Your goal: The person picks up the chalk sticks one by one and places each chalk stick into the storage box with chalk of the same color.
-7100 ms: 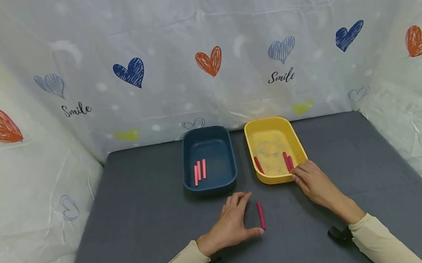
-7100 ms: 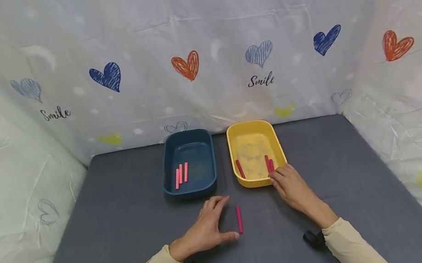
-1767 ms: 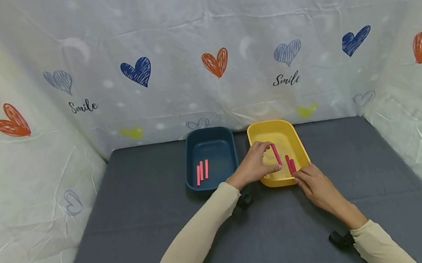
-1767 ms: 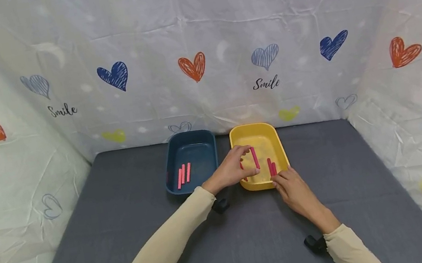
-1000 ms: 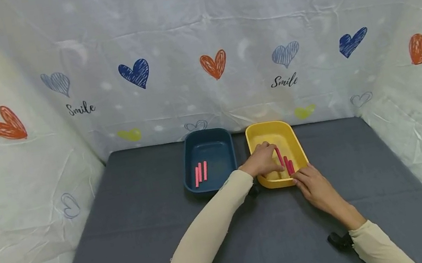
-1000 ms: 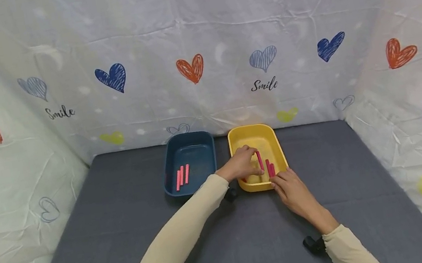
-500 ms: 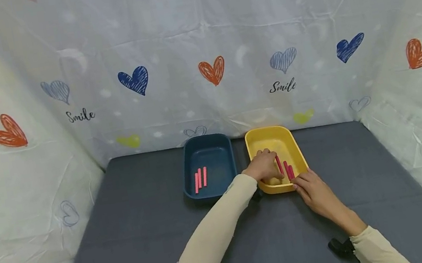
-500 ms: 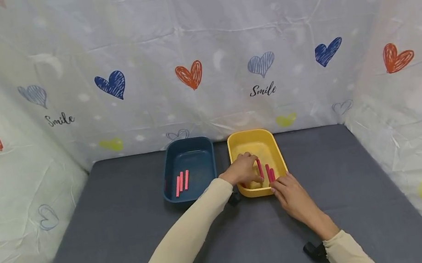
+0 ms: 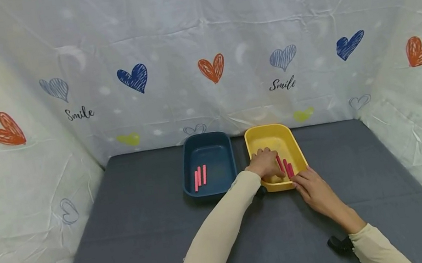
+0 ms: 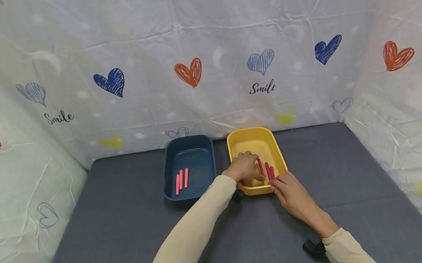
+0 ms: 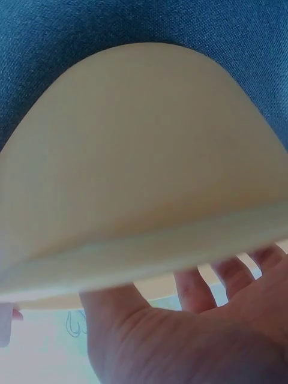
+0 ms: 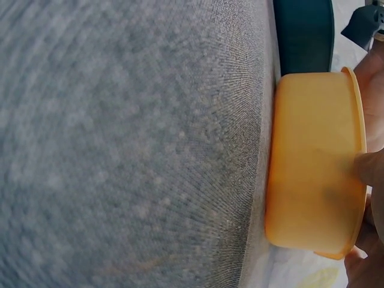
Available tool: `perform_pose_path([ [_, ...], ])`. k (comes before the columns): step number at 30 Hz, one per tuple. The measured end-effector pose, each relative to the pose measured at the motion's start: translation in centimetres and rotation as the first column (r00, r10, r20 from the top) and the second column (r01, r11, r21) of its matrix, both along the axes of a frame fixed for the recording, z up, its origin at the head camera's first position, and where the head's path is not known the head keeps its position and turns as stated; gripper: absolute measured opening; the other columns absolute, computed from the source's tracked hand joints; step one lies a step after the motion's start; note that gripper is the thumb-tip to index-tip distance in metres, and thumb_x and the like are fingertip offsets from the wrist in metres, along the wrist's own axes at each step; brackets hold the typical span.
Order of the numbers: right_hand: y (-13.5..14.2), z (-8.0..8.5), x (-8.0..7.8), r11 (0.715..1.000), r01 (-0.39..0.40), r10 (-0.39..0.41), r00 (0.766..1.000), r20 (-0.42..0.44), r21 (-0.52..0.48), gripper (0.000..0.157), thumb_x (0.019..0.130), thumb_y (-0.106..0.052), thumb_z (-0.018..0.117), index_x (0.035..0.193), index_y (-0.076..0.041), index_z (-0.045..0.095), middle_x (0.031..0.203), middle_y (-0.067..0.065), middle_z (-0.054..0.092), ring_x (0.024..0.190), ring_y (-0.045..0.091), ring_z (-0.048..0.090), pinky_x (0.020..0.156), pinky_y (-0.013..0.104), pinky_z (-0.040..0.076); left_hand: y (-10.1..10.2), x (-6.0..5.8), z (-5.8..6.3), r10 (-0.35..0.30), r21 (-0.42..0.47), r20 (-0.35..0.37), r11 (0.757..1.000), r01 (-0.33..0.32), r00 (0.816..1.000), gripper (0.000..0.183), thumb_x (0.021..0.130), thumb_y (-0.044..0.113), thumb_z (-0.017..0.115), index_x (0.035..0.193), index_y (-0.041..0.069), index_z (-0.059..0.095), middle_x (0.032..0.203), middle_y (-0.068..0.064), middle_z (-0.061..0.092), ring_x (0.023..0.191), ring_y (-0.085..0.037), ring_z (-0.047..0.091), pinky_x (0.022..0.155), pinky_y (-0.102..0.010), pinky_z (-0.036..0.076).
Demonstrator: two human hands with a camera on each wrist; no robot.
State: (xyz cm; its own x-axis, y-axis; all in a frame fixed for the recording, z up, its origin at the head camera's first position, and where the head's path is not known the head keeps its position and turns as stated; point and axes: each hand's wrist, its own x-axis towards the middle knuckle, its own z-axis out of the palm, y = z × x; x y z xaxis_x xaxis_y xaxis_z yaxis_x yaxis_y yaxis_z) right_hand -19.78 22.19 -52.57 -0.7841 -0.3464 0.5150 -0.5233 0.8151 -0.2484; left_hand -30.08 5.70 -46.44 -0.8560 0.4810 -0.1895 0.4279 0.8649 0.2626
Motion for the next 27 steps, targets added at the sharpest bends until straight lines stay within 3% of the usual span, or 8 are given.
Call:
perform_pose_path([
  [7, -0.1, 0.1, -0.1, 1.0, -0.004, 0.004, 1.0, -0.01, 0.0, 0.01, 0.09, -0.007, 0.068, 0.099, -0.004, 0.071, 0.091, 0.006, 0.066, 0.093, 0.026, 0.061, 0.106, 0.06, 0.039, -0.4, -0.1, -0.1, -0.015, 0.024, -0.016, 1.0, 0.015, 1.0, 0.072, 0.083, 0.047, 0.076, 0.143, 0.017, 0.051, 0.142, -0.004, 0.052, 0.126, -0.025, 0.046, 0.11, -0.043, 0.038],
  [15, 0.1, 0.1, -0.1, 1.0, 0.004, -0.004, 1.0, 0.008, 0.008, 0.012, 0.091, -0.007, 0.067, 0.102, -0.004, 0.071, 0.093, 0.007, 0.067, 0.095, 0.028, 0.062, 0.106, 0.062, 0.039, -0.6, -0.1, -0.1, -0.03, 0.081, -0.04, 0.996, 0.033, 0.999, 0.059, 0.091, 0.043, 0.068, 0.14, 0.015, 0.054, 0.142, -0.005, 0.052, 0.127, -0.025, 0.047, 0.109, -0.041, 0.041],
  [27, 0.0, 0.0, 0.0, 1.0, -0.002, 0.002, 1.0, 0.027, 0.012, 0.01, 0.092, -0.008, 0.065, 0.101, -0.004, 0.07, 0.093, 0.007, 0.067, 0.095, 0.028, 0.062, 0.106, 0.062, 0.038, -1.4, 0.9, 0.5, -0.059, 0.154, -0.062, 0.986, 0.068, 0.996, 0.049, 0.095, 0.04, 0.062, 0.137, 0.014, 0.057, 0.142, -0.006, 0.052, 0.128, -0.026, 0.047, 0.108, -0.042, 0.043],
])
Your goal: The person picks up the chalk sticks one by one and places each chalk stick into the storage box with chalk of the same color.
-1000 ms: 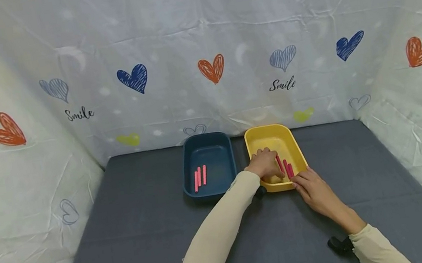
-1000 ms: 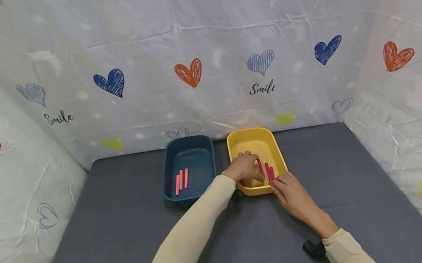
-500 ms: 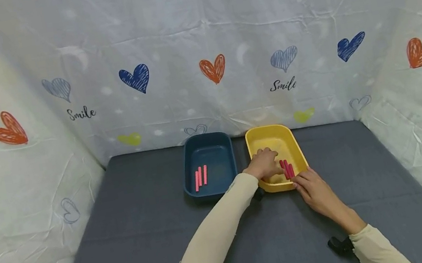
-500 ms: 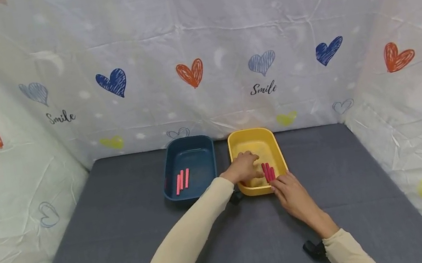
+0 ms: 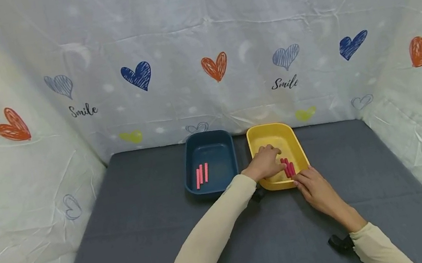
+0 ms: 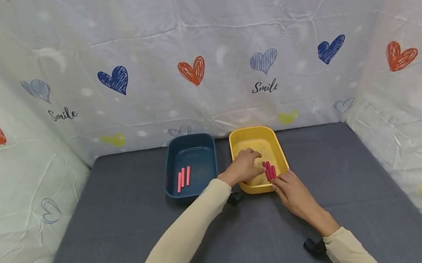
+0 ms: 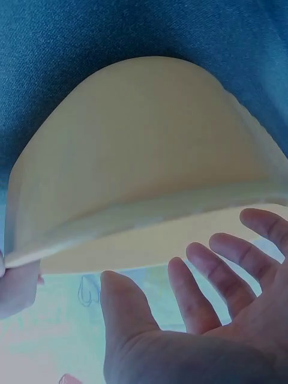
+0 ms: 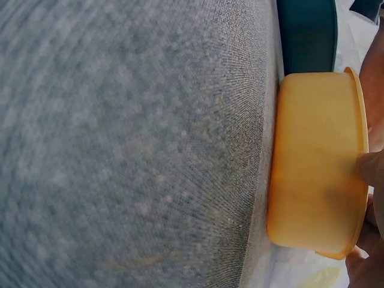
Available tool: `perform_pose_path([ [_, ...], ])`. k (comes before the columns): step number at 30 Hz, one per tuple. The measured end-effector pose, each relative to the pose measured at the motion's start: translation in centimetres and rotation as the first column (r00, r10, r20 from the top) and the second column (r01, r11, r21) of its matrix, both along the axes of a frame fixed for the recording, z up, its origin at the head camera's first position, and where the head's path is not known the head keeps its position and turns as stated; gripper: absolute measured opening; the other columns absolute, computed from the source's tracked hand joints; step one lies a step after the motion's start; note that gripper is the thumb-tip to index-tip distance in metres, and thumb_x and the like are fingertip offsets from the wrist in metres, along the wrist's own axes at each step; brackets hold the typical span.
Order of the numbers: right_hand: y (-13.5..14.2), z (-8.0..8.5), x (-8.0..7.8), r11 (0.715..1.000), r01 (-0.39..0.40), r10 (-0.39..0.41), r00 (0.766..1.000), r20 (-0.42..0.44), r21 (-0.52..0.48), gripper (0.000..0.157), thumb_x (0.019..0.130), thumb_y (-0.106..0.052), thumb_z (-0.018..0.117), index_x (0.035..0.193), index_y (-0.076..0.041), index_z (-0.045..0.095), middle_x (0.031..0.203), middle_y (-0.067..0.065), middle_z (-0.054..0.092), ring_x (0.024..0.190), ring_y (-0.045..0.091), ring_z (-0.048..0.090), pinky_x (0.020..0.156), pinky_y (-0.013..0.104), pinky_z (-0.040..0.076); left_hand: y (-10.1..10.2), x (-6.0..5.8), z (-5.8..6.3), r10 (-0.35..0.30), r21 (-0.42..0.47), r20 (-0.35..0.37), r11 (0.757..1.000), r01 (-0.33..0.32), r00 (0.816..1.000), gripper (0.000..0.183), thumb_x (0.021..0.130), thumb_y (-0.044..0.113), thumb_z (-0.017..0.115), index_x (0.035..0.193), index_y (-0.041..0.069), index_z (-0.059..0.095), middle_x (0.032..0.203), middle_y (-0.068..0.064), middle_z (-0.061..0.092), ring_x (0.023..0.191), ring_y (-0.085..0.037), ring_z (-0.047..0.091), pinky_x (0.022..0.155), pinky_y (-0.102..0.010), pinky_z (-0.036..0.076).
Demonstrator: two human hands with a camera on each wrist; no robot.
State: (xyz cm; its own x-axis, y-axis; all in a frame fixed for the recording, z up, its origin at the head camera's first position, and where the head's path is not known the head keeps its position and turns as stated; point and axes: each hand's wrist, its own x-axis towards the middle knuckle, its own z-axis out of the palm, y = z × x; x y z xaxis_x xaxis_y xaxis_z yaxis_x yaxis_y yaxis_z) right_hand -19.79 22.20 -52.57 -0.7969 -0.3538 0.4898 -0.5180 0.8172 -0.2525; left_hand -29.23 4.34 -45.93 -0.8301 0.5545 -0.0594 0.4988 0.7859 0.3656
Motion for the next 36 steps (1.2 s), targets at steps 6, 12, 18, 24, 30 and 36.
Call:
perform_pose_path([
  [6, -0.1, -0.1, 0.0, 1.0, 0.009, -0.009, 1.0, 0.0, 0.005, 0.011, 0.093, -0.008, 0.065, 0.102, -0.004, 0.071, 0.093, 0.007, 0.067, 0.096, 0.028, 0.062, 0.106, 0.062, 0.039, -1.4, 0.3, 0.1, 0.0, 0.09, -0.005, 0.996, 0.001, 1.0, 0.051, 0.095, 0.037, 0.063, 0.139, 0.013, 0.054, 0.14, -0.007, 0.053, 0.128, -0.026, 0.049, 0.107, -0.038, 0.045],
  [12, -0.2, -0.1, 0.0, 1.0, 0.006, -0.006, 1.0, 0.013, 0.009, 0.012, 0.093, -0.009, 0.065, 0.103, -0.004, 0.071, 0.095, 0.008, 0.067, 0.097, 0.028, 0.062, 0.105, 0.062, 0.039, -3.1, 0.8, 0.5, 0.011, 0.172, 0.001, 0.985, -0.011, 1.0, 0.053, 0.095, 0.039, 0.062, 0.14, 0.013, 0.053, 0.14, -0.008, 0.053, 0.129, -0.026, 0.049, 0.109, -0.04, 0.044],
  [18, -0.1, 0.2, 0.0, 1.0, 0.008, -0.008, 1.0, -0.006, 0.0, 0.012, 0.092, -0.008, 0.066, 0.102, -0.004, 0.071, 0.093, 0.008, 0.067, 0.096, 0.028, 0.062, 0.105, 0.062, 0.039, -3.7, 1.5, 1.1, -0.001, 0.22, -0.034, 0.975, 0.008, 0.999, 0.052, 0.095, 0.04, 0.062, 0.139, 0.012, 0.054, 0.138, -0.007, 0.054, 0.127, -0.024, 0.05, 0.108, -0.038, 0.044],
  [24, -0.2, 0.2, 0.2, 1.0, 0.006, -0.005, 1.0, 0.019, -0.012, 0.012, 0.092, -0.008, 0.065, 0.103, -0.004, 0.07, 0.093, 0.007, 0.067, 0.096, 0.028, 0.063, 0.104, 0.063, 0.04, -4.1, 3.1, 1.4, -0.021, 0.229, -0.066, 0.973, 0.035, 0.998, 0.052, 0.096, 0.038, 0.063, 0.14, 0.013, 0.053, 0.139, -0.006, 0.053, 0.128, -0.024, 0.049, 0.107, -0.037, 0.045],
  [30, -0.2, 0.5, 0.3, 0.999, 0.006, -0.003, 0.998, 0.061, -0.045, 0.02, 0.093, -0.011, 0.067, 0.11, -0.002, 0.068, 0.101, 0.01, 0.07, 0.102, 0.031, 0.064, 0.108, 0.063, 0.036, -4.8, 4.4, 1.3, -0.038, 0.231, -0.113, 0.971, 0.064, 0.993, 0.05, 0.096, 0.039, 0.061, 0.139, 0.015, 0.053, 0.137, -0.004, 0.054, 0.126, -0.022, 0.049, 0.106, -0.036, 0.046],
  [36, -0.1, 1.0, 0.3, 1.0, -0.008, 0.009, 0.996, 0.086, -0.004, 0.027, 0.091, -0.019, 0.07, 0.113, -0.004, 0.068, 0.109, 0.011, 0.07, 0.106, 0.03, 0.065, 0.111, 0.061, 0.034, -5.8, 5.3, 1.0, -0.014, 0.231, -0.122, 0.972, 0.042, 0.992, 0.049, 0.097, 0.039, 0.06, 0.139, 0.014, 0.053, 0.134, -0.003, 0.055, 0.119, -0.02, 0.05, 0.101, -0.034, 0.049],
])
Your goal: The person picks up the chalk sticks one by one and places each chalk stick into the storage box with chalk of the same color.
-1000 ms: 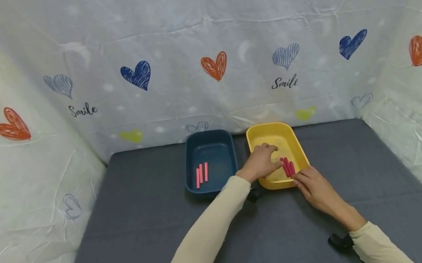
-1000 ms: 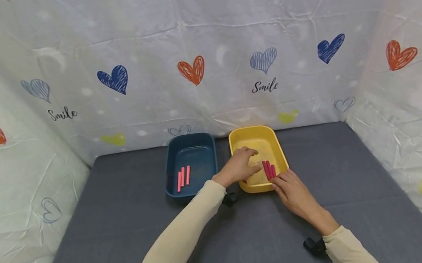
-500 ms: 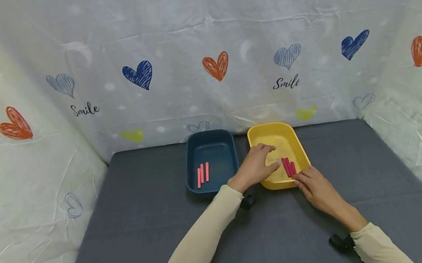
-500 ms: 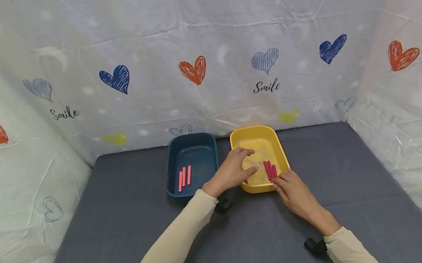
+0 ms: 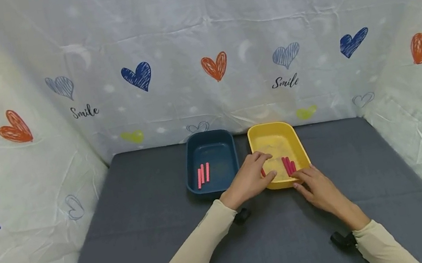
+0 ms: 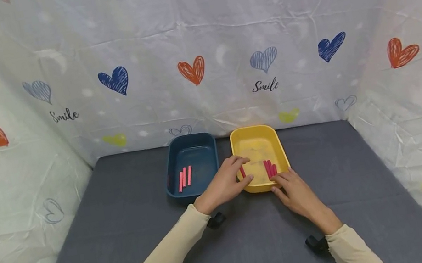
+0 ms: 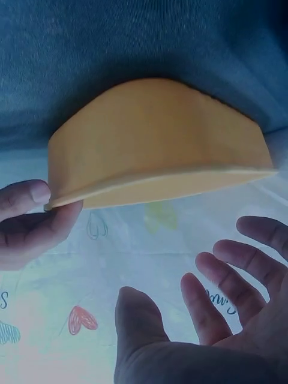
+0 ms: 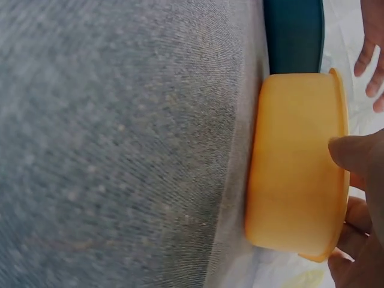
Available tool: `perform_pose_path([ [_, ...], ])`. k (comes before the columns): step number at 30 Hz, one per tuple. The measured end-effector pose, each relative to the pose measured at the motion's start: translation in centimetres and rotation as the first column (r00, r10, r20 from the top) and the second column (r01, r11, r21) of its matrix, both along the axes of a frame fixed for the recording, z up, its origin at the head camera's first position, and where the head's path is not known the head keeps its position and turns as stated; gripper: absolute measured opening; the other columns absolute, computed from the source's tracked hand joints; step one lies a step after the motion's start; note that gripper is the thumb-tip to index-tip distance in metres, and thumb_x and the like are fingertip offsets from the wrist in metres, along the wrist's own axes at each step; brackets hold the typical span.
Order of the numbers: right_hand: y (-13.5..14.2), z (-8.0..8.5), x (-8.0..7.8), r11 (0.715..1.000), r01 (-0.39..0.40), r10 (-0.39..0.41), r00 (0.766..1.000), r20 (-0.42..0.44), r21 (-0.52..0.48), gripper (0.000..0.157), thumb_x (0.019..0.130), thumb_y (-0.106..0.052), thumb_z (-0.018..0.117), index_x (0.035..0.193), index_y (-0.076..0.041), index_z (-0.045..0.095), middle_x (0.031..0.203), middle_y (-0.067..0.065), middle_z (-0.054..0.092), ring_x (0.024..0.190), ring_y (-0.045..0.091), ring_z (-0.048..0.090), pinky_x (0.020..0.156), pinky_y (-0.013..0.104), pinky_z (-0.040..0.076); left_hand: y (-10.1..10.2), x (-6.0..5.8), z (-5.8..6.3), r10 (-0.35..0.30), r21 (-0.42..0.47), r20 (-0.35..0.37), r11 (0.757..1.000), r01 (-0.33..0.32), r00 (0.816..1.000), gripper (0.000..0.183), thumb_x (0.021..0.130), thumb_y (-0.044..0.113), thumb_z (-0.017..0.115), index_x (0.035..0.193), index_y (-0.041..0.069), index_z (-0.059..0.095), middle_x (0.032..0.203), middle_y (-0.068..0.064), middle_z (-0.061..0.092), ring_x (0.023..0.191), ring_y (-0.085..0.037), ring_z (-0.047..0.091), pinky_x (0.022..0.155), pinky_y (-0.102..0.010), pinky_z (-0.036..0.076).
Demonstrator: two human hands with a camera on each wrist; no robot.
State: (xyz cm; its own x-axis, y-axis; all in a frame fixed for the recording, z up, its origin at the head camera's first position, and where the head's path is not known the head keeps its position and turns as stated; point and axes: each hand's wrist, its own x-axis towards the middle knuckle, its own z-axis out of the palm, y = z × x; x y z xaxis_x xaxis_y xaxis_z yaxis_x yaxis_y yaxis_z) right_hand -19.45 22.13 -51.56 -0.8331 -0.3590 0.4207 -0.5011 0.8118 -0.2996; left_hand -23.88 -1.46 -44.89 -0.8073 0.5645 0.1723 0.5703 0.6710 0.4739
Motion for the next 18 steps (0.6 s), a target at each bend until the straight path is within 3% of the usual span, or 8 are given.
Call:
perform_pose_path([
  [5, -0.3, 0.2, 0.0, 1.0, 0.012, -0.012, 1.0, 0.016, 0.028, 0.035, 0.09, -0.024, 0.071, 0.119, -0.004, 0.067, 0.12, 0.014, 0.067, 0.115, 0.032, 0.062, 0.113, 0.062, 0.029, -0.9, 0.7, -0.5, 0.017, 0.008, -0.018, 1.0, -0.017, 1.0, 0.048, 0.096, 0.036, 0.062, 0.139, 0.015, 0.053, 0.132, -0.003, 0.055, 0.116, -0.019, 0.05, 0.099, -0.034, 0.049],
  [9, -0.7, 0.4, 0.1, 0.999, 0.035, -0.035, 0.999, 0.011, 0.023, 0.038, 0.09, -0.026, 0.072, 0.121, -0.006, 0.066, 0.128, 0.016, 0.063, 0.122, 0.035, 0.057, 0.113, 0.065, 0.025, -1.9, 1.4, -0.3, 0.034, 0.003, -0.081, 0.999, -0.034, 0.996, 0.049, 0.095, 0.036, 0.064, 0.137, 0.016, 0.054, 0.132, -0.002, 0.055, 0.118, -0.019, 0.05, 0.105, -0.038, 0.046],
  [18, -2.1, 2.3, -0.4, 0.999, 0.015, -0.018, 0.997, -0.079, -0.044, 0.037, 0.091, -0.023, 0.07, 0.124, -0.007, 0.065, 0.133, 0.018, 0.057, 0.123, 0.038, 0.053, 0.11, 0.065, 0.029, -4.2, 3.1, 0.2, 0.102, 0.04, -0.127, 0.994, -0.098, 0.987, 0.048, 0.094, 0.039, 0.064, 0.136, 0.016, 0.056, 0.134, -0.002, 0.054, 0.123, -0.021, 0.048, 0.108, -0.045, 0.041],
])
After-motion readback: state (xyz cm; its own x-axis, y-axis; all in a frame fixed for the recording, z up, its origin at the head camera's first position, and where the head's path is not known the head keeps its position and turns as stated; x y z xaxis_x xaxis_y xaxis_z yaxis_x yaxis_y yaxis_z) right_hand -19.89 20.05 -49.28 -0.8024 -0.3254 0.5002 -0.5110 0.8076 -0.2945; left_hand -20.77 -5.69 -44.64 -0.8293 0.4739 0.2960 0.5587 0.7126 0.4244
